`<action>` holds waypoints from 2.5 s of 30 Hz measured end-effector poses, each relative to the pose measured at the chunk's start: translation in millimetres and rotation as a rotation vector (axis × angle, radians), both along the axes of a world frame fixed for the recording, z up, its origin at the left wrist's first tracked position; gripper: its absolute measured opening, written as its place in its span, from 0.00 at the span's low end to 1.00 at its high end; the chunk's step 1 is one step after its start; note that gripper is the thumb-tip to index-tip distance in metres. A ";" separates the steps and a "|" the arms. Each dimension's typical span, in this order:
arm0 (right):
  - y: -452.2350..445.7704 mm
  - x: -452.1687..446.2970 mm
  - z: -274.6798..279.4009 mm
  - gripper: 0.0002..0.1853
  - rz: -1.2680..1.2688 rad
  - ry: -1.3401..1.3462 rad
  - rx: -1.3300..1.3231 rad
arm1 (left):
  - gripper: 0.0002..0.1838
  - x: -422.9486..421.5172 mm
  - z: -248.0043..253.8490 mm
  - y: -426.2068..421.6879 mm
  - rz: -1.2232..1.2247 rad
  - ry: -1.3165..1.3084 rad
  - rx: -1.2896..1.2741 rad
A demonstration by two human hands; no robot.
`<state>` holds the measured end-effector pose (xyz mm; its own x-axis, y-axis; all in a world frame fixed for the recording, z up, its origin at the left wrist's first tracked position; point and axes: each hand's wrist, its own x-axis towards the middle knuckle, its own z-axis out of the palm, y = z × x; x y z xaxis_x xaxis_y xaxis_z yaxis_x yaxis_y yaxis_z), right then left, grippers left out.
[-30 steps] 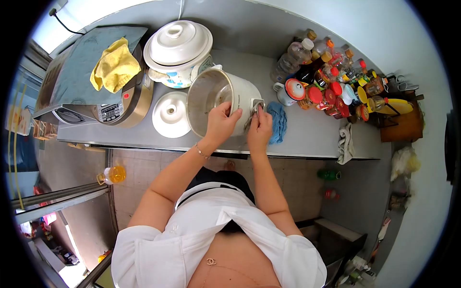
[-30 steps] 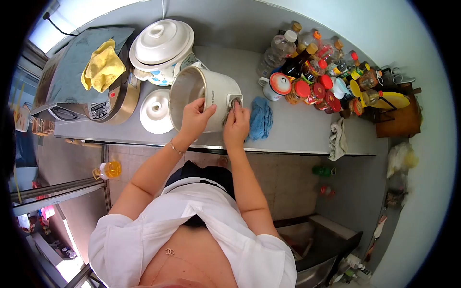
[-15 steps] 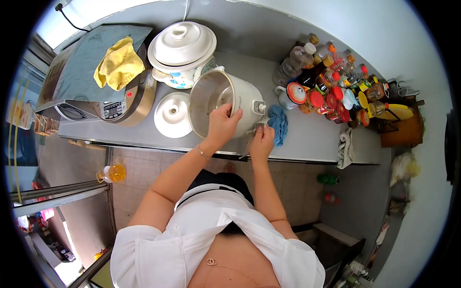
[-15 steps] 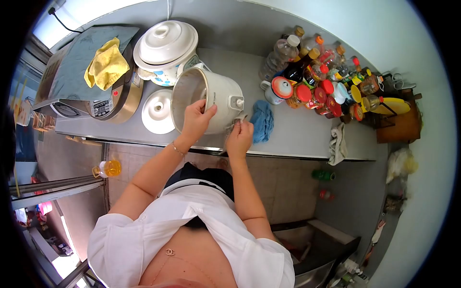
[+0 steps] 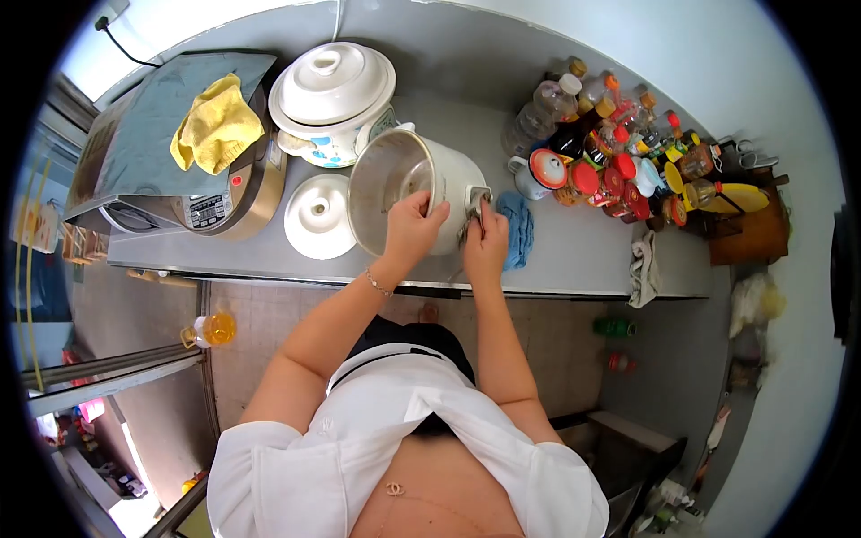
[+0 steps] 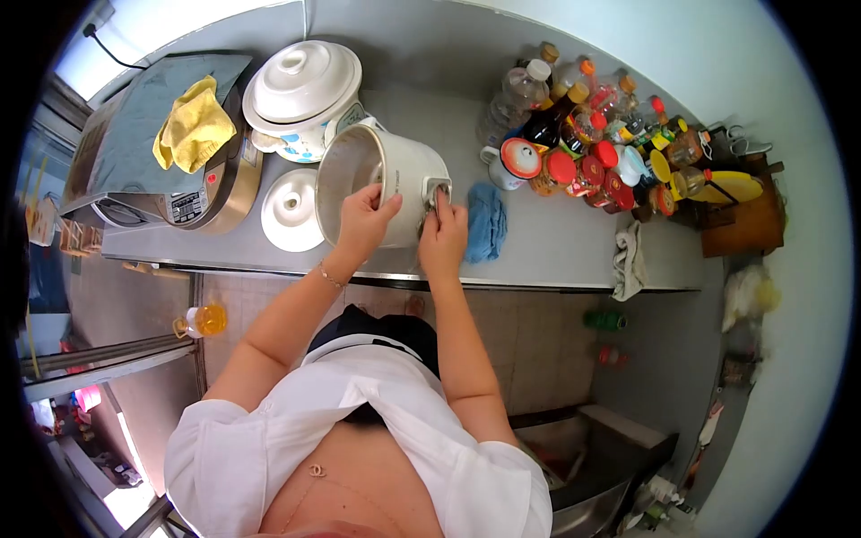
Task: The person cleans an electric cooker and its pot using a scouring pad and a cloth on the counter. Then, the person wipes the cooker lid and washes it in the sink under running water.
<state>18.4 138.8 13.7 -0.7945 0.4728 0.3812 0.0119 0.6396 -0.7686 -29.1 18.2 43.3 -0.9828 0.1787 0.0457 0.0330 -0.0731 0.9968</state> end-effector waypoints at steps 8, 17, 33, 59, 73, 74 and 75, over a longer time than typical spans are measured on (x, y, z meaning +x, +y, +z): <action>-9.1 3.0 25.8 0.22 -0.075 -0.275 0.167 | 0.08 7.4 -1.3 1.8 -0.016 -0.014 -0.057; -1.7 7.5 32.9 0.23 0.012 -0.359 0.205 | 0.09 11.8 2.3 2.0 -0.037 0.026 -0.106; -10.6 8.2 44.5 0.25 0.041 -0.432 0.260 | 0.08 12.8 -4.6 2.9 0.006 0.034 -0.017; 69.3 -18.1 12.4 0.18 0.577 -0.030 -0.131 | 0.08 -0.4 -3.8 -22.7 -0.114 -0.033 0.054; 86.5 -35.1 18.6 0.15 0.720 -0.036 -0.050 | 0.09 -2.9 10.6 -31.4 -0.185 -0.120 0.086; 91.0 -40.1 16.0 0.15 0.703 -0.052 -0.088 | 0.09 -5.9 10.6 -31.3 -0.173 -0.098 0.072; 90.3 -41.0 19.0 0.16 0.702 -0.069 -0.108 | 0.09 -4.7 8.7 -31.0 -0.160 -0.085 0.060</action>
